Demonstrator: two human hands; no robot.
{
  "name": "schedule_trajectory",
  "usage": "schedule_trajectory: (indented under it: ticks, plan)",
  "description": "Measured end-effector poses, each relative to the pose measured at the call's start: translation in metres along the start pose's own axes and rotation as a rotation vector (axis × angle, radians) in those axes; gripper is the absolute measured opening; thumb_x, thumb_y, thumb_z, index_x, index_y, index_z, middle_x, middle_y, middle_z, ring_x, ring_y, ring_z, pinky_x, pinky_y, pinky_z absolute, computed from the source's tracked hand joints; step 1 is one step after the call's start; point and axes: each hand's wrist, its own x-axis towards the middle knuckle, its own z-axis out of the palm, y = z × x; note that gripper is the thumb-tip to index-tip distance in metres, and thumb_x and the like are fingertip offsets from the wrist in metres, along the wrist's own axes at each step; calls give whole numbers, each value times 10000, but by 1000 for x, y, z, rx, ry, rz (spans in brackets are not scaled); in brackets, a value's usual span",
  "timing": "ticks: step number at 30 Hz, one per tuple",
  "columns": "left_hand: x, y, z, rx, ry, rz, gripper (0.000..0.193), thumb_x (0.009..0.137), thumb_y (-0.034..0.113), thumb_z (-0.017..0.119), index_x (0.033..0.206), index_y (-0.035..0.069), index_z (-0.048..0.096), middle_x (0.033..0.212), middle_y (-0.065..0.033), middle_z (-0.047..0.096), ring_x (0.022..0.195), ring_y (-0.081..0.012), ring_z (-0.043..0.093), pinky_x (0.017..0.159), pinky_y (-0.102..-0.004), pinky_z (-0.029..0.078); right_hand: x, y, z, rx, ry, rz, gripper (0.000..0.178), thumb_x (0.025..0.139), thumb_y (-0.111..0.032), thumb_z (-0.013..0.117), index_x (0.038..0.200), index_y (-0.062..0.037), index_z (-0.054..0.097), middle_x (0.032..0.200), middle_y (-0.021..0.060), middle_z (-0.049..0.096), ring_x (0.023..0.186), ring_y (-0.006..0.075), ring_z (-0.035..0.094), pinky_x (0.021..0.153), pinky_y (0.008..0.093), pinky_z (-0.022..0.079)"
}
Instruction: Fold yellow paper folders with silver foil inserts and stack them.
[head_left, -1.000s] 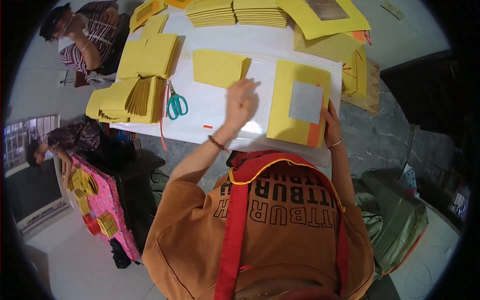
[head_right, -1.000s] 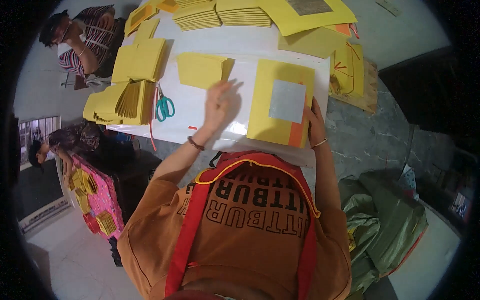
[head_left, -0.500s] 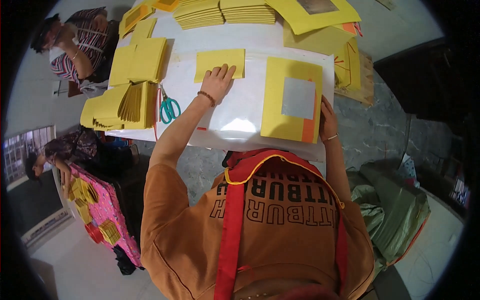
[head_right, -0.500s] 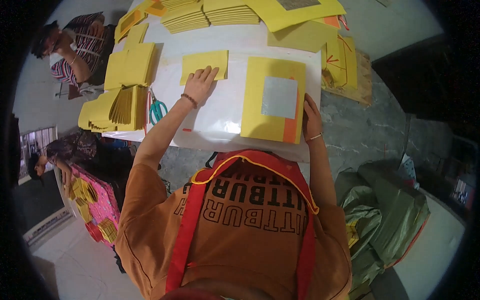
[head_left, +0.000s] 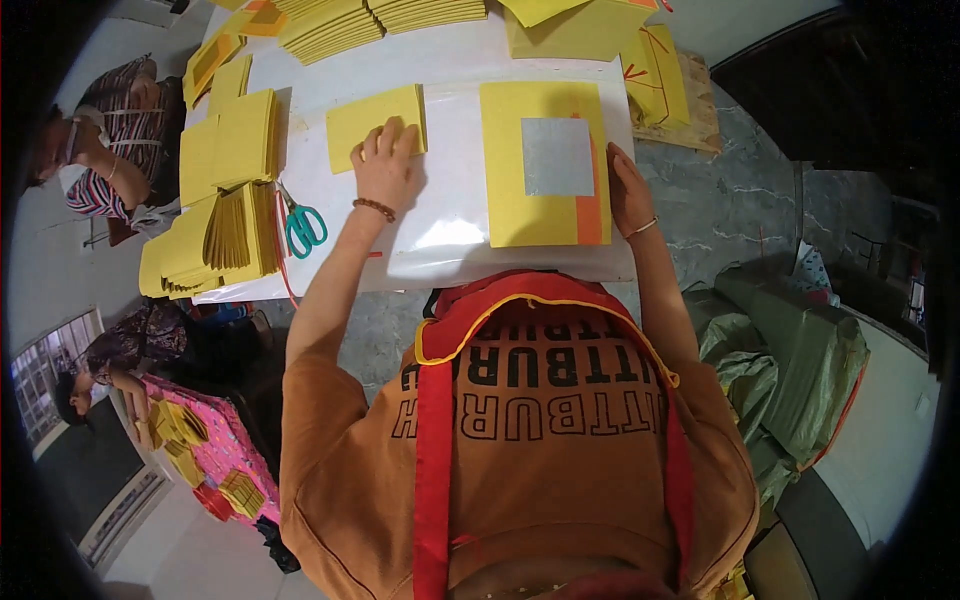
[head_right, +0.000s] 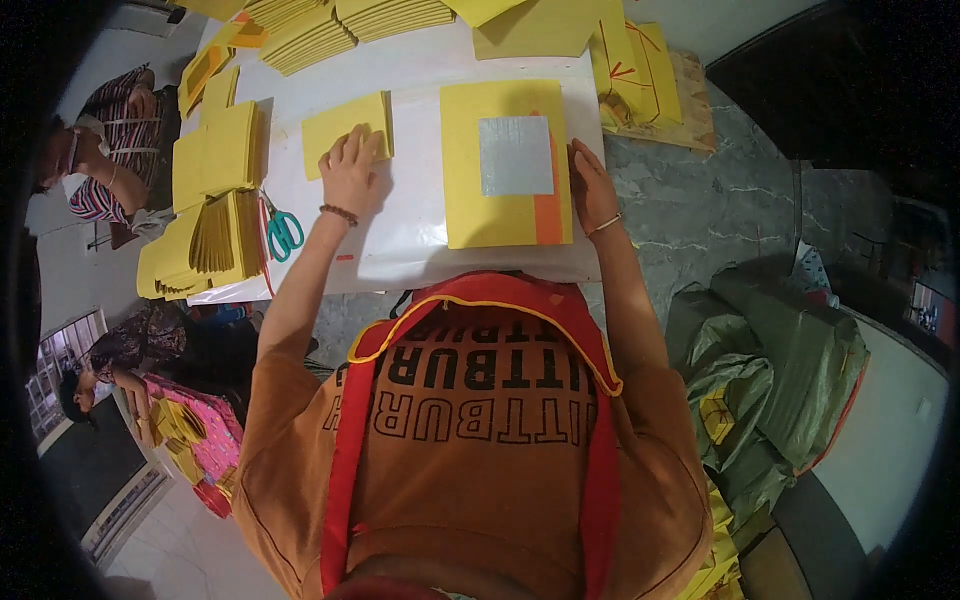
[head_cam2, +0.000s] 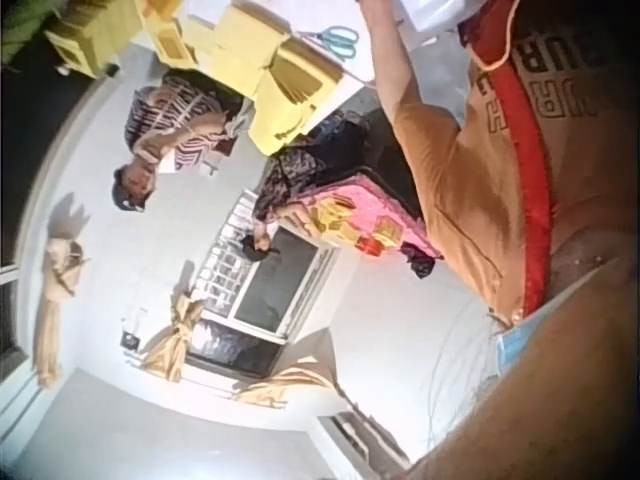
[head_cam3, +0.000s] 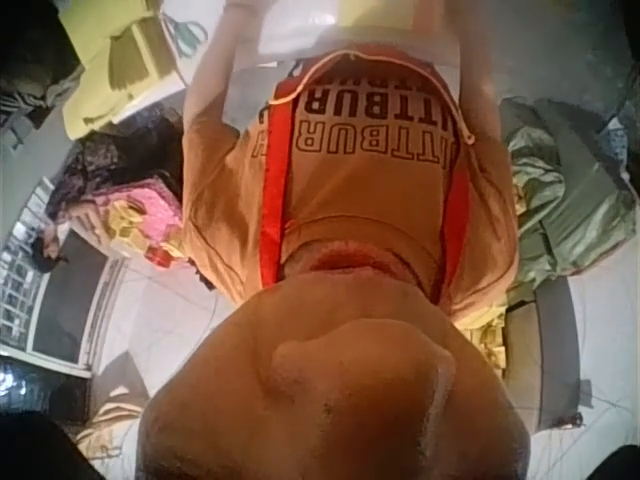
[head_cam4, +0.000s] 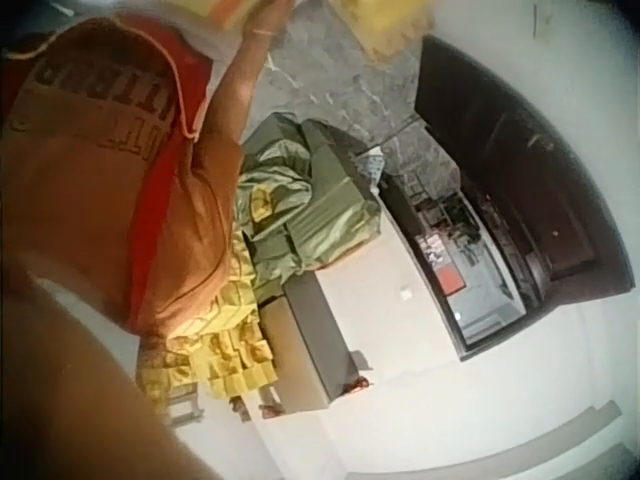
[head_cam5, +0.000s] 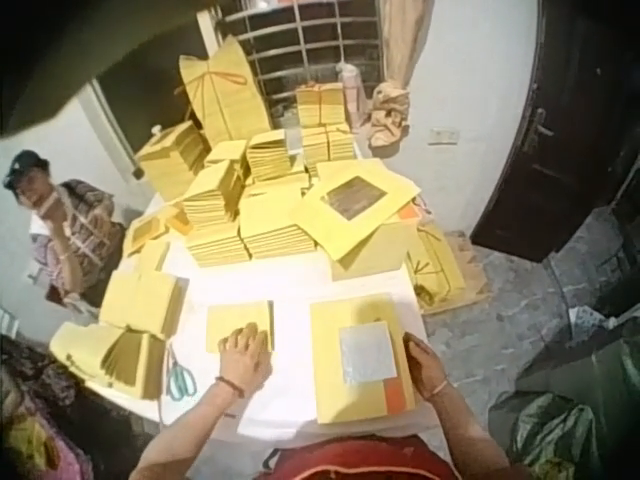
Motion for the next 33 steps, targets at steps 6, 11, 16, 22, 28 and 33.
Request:
schedule_trajectory:
  ticks: [6, 11, 16, 22, 28, 33]
  plan:
    - [3, 101, 8, -1308, -167, -455, 539, 899, 255, 456, 1342, -14, 310, 1355, -221, 349, 1270, -294, 315, 1048, -348, 238, -2, 7, 0, 3, -16, 18, 464, 937, -241, 418, 1320, 9, 342, 1304, 109, 436, 1177, 204, 433, 989, 319, 342]
    - [2, 126, 22, -1818, 39, -676, 560, 926, 193, 402, 1383, -34, 169, 1413, -167, 255, 1302, -216, 249, 1059, -299, 216, -17, 1, 23, 164, -153, 57, 424, 940, -226, 412, 1294, 5, 382, 1244, 93, 487, 1120, 184, 476, 948, 311, 384]
    - [4, 127, 25, -1844, 44, -666, 566, 921, 174, 410, 1379, -47, 162, 1421, -163, 237, 1310, -219, 232, 1063, -301, 209, -14, 4, 16, 75, -87, 14, 408, 938, -215, 421, 1288, -5, 395, 1215, 88, 504, 1053, 169, 517, 921, 284, 398]
    - [-3, 113, 6, -1454, 62, -697, 495, 851, 146, 523, 1304, 12, 375, 1313, -169, 393, 1178, -263, 395, 983, -349, 308, -34, -12, 22, -501, -6, -367, 402, 887, -173, 509, 1267, -56, 447, 1231, 63, 509, 1106, 192, 487, 955, 307, 365]
    - [-18, 123, -50, -592, 8, 291, 490, 714, 234, 680, 1159, 90, 534, 1170, -95, 496, 1043, -293, 451, 870, -398, 334, -38, -17, 6, -1131, -266, -723, 283, 829, -131, 561, 1108, -87, 586, 1229, 66, 528, 1260, 257, 353, 1040, 358, 259]
    - [-23, 122, -39, -478, -42, 390, 543, 647, 247, 730, 1132, 90, 542, 1168, -83, 497, 1046, -273, 453, 829, -395, 352, -40, -6, 4, -1103, -263, -684, 215, 799, -132, 603, 1006, -79, 623, 1217, 84, 532, 1210, 274, 402, 1016, 365, 293]
